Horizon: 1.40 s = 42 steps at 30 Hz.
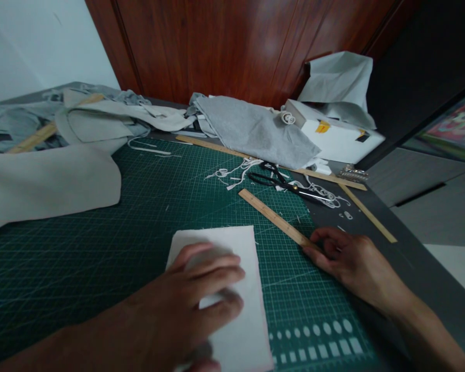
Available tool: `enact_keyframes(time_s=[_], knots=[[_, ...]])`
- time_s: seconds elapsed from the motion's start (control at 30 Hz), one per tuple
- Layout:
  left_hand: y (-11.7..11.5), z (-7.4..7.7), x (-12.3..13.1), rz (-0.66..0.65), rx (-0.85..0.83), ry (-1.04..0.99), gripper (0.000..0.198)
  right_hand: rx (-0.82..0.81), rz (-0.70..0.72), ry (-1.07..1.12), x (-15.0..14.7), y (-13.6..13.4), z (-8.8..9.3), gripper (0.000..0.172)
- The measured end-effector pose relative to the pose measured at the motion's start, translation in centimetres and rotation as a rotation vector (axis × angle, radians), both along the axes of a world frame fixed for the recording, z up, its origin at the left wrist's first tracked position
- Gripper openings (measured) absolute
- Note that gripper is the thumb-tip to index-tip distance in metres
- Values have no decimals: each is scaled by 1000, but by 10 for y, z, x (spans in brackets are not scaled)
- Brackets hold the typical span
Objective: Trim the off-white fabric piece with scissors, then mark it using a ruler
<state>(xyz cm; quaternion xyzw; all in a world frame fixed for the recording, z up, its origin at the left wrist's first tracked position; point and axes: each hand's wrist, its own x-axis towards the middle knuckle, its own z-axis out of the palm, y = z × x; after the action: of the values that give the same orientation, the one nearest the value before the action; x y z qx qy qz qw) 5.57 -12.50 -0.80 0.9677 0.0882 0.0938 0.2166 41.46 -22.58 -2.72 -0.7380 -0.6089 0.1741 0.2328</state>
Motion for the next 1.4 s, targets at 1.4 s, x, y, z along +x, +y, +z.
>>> enact_keyframes(time_s=[1.4], knots=[[-18, -29, 31, -147, 88, -64, 54, -14, 42, 142, 18, 12, 12, 29]])
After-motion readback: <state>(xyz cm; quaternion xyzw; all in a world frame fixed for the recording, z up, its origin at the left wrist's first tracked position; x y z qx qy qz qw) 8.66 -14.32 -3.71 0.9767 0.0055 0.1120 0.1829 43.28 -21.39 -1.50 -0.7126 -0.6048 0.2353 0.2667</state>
